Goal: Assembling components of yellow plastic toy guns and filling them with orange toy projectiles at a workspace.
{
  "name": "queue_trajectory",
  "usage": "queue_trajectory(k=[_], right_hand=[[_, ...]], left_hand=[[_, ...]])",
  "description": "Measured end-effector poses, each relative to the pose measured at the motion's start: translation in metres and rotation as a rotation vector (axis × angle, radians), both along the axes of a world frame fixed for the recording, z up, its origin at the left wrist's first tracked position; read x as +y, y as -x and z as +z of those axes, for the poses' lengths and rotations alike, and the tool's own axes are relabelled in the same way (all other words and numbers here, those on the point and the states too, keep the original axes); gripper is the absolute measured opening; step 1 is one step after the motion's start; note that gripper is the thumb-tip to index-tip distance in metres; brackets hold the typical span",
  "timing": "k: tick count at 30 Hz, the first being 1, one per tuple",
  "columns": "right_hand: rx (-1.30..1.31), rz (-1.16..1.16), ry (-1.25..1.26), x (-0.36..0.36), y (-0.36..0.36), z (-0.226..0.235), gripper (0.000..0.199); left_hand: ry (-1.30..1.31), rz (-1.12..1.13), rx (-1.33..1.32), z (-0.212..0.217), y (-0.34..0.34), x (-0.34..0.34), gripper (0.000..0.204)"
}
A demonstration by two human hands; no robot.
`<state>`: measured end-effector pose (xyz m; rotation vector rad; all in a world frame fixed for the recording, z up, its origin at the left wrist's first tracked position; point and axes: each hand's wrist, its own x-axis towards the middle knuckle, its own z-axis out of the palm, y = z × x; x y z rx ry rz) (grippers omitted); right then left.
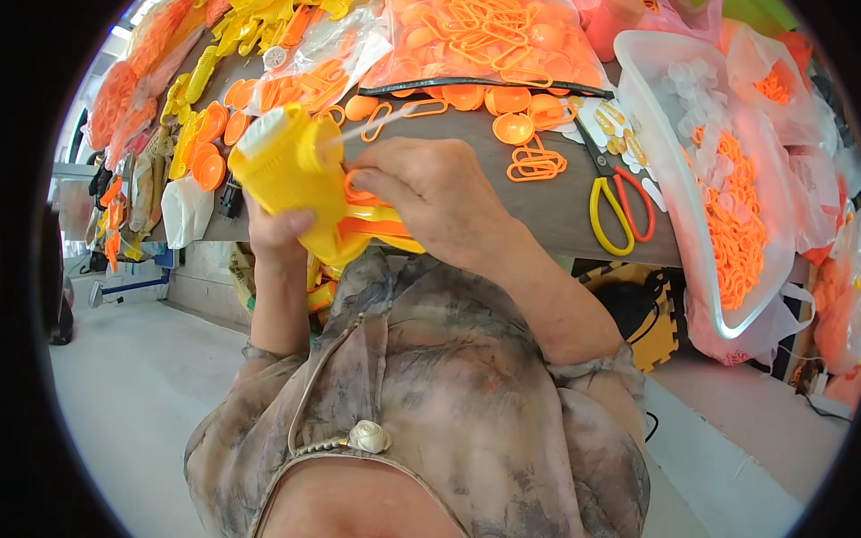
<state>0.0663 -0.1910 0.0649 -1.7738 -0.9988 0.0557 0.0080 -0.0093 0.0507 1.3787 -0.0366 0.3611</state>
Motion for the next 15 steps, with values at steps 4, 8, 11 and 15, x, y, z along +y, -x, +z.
queue_trajectory(k=[4,8,11,15], right_hand=[[0.009,0.041,-0.139,-0.001,0.008,-0.005,0.014],[0.007,-0.064,0.02,0.002,-0.003,-0.001,0.015],[0.366,0.124,0.027,-0.006,-0.01,0.001,0.02],[0.466,0.1,-0.275,-0.025,-0.007,-0.014,0.055]], left_hand=[[0.253,-0.091,0.037,0.0,0.001,-0.002,0.073],[0.16,-0.11,0.085,-0.004,-0.014,0.006,0.068],[0.203,-0.118,0.009,-0.011,-0.008,0.009,0.074],[0.23,-0.024,-0.099,-0.012,-0.006,0.021,0.077]])
